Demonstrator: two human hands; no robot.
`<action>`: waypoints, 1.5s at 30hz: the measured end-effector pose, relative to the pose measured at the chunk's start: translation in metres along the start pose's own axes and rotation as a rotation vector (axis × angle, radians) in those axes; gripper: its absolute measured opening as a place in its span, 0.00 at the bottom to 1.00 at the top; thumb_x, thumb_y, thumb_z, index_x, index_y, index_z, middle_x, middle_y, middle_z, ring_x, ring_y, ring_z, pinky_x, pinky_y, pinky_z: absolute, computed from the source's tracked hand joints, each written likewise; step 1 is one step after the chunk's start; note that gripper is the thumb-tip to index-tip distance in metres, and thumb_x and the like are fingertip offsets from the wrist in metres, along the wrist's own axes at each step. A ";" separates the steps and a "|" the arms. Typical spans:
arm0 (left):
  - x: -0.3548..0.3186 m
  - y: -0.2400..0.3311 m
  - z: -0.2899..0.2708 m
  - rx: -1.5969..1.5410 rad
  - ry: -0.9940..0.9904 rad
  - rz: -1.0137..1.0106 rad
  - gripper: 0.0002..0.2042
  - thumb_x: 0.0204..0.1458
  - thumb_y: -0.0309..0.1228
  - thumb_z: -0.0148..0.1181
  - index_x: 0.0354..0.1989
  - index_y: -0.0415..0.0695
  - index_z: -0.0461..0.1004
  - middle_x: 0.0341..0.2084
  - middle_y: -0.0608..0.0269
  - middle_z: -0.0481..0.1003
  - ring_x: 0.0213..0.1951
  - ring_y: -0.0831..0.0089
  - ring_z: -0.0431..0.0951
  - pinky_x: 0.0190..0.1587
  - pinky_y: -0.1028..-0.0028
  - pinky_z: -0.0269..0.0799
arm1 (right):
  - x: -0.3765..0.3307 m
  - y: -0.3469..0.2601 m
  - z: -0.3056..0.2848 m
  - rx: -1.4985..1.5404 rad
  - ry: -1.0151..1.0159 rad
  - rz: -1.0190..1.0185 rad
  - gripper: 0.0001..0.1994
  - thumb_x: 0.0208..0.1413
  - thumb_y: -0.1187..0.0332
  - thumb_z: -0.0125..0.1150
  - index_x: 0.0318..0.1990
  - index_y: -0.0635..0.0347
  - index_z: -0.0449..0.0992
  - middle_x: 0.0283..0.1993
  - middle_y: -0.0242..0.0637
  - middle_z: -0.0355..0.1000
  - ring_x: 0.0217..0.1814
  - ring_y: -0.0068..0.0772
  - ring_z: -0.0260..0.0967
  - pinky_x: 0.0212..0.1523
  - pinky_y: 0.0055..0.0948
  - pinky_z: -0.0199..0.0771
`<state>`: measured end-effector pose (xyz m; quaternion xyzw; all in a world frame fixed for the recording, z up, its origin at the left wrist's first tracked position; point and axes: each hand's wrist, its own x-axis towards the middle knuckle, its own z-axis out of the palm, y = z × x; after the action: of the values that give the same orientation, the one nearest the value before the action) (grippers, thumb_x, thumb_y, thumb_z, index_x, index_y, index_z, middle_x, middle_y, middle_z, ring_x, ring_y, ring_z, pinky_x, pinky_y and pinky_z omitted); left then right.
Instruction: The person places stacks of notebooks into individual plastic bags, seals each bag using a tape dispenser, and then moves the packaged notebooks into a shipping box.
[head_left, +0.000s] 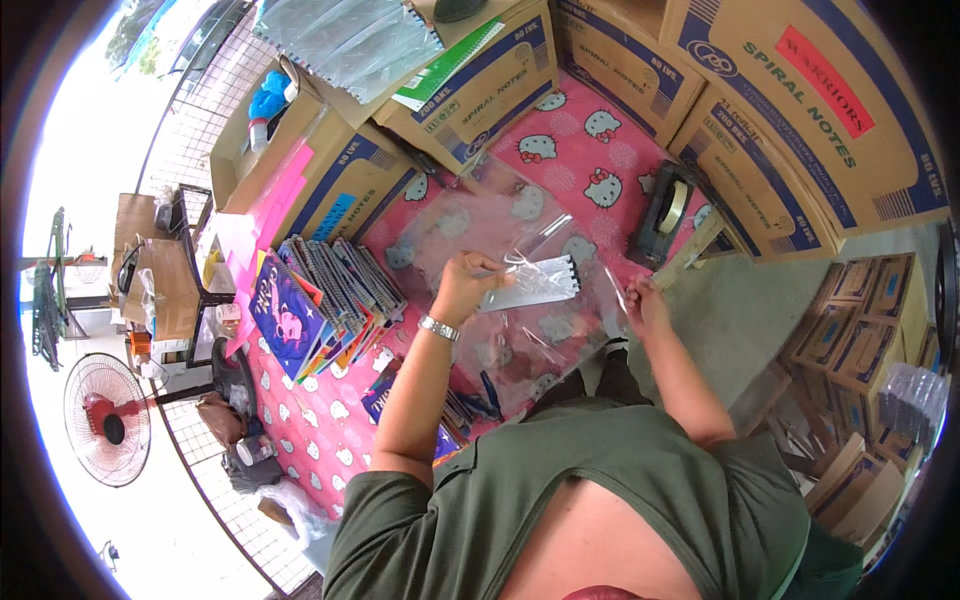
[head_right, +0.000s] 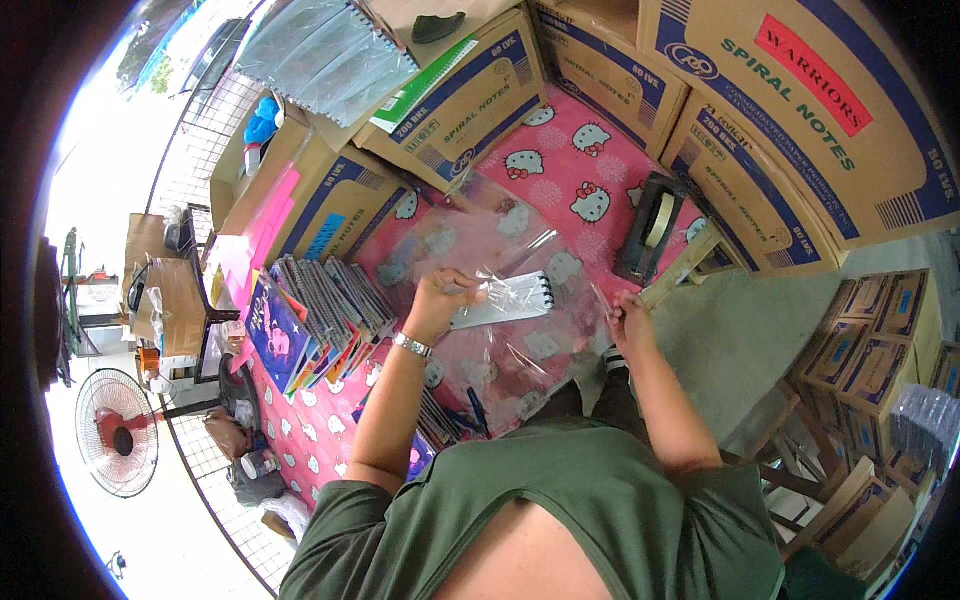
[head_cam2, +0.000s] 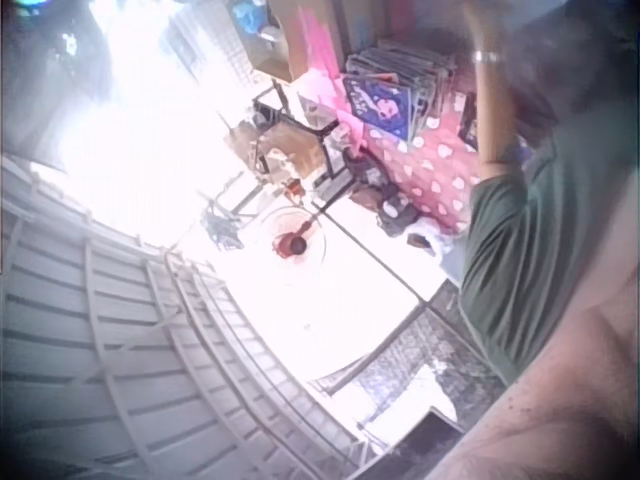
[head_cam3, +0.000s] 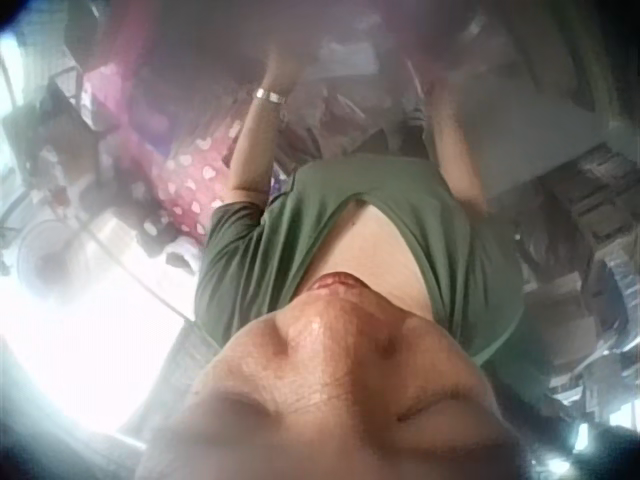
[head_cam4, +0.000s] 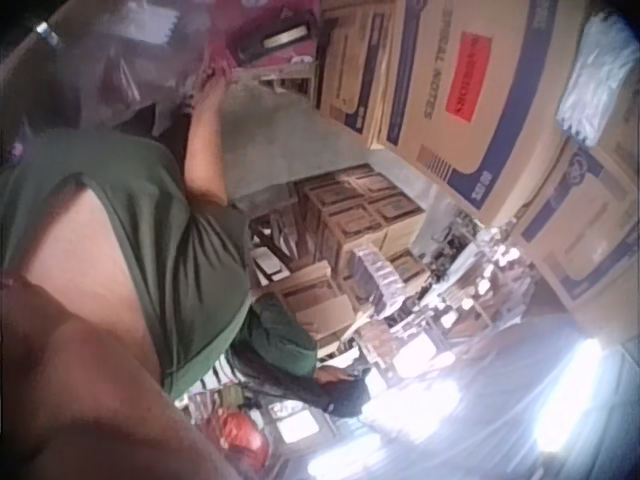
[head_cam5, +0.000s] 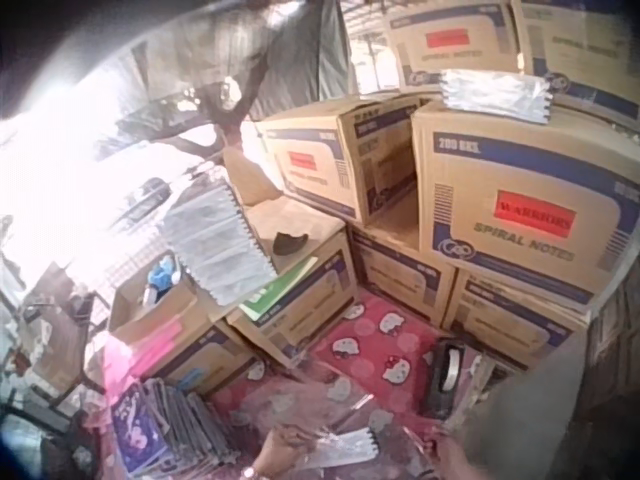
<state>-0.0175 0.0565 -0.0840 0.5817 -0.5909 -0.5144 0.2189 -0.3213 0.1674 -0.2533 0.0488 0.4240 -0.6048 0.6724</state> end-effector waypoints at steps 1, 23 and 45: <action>0.002 -0.011 0.002 -0.190 -0.045 -0.054 0.07 0.42 0.26 0.71 0.29 0.38 0.80 0.27 0.66 0.76 0.31 0.77 0.74 0.35 0.77 0.68 | 0.022 0.001 0.002 0.018 -0.170 0.121 0.03 0.62 0.69 0.53 0.40 0.55 0.70 0.29 0.27 0.68 0.25 0.17 0.60 0.25 0.18 0.62; -0.034 -0.076 0.016 -1.000 0.045 -0.136 0.32 0.60 0.58 0.42 0.50 0.38 0.74 0.52 0.57 0.71 0.51 0.64 0.71 0.50 0.65 0.69 | 0.053 -0.030 0.053 -1.805 -0.769 -0.404 0.40 0.34 0.68 0.75 0.59 0.63 0.62 0.57 0.50 0.67 0.59 0.48 0.64 0.57 0.41 0.65; 0.148 0.311 -0.302 -0.430 0.575 0.506 0.19 0.60 0.33 0.52 0.56 0.35 0.66 0.50 0.54 0.71 0.51 0.69 0.67 0.55 0.69 0.60 | -0.029 -0.191 0.683 -1.426 -0.106 -0.808 0.37 0.53 0.37 0.49 0.55 0.65 0.72 0.52 0.59 0.71 0.48 0.60 0.72 0.40 0.55 0.72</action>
<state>0.0640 -0.2492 0.2471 0.4795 -0.5091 -0.3732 0.6096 -0.1323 -0.2558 0.2845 -0.5752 0.6590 -0.3873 0.2913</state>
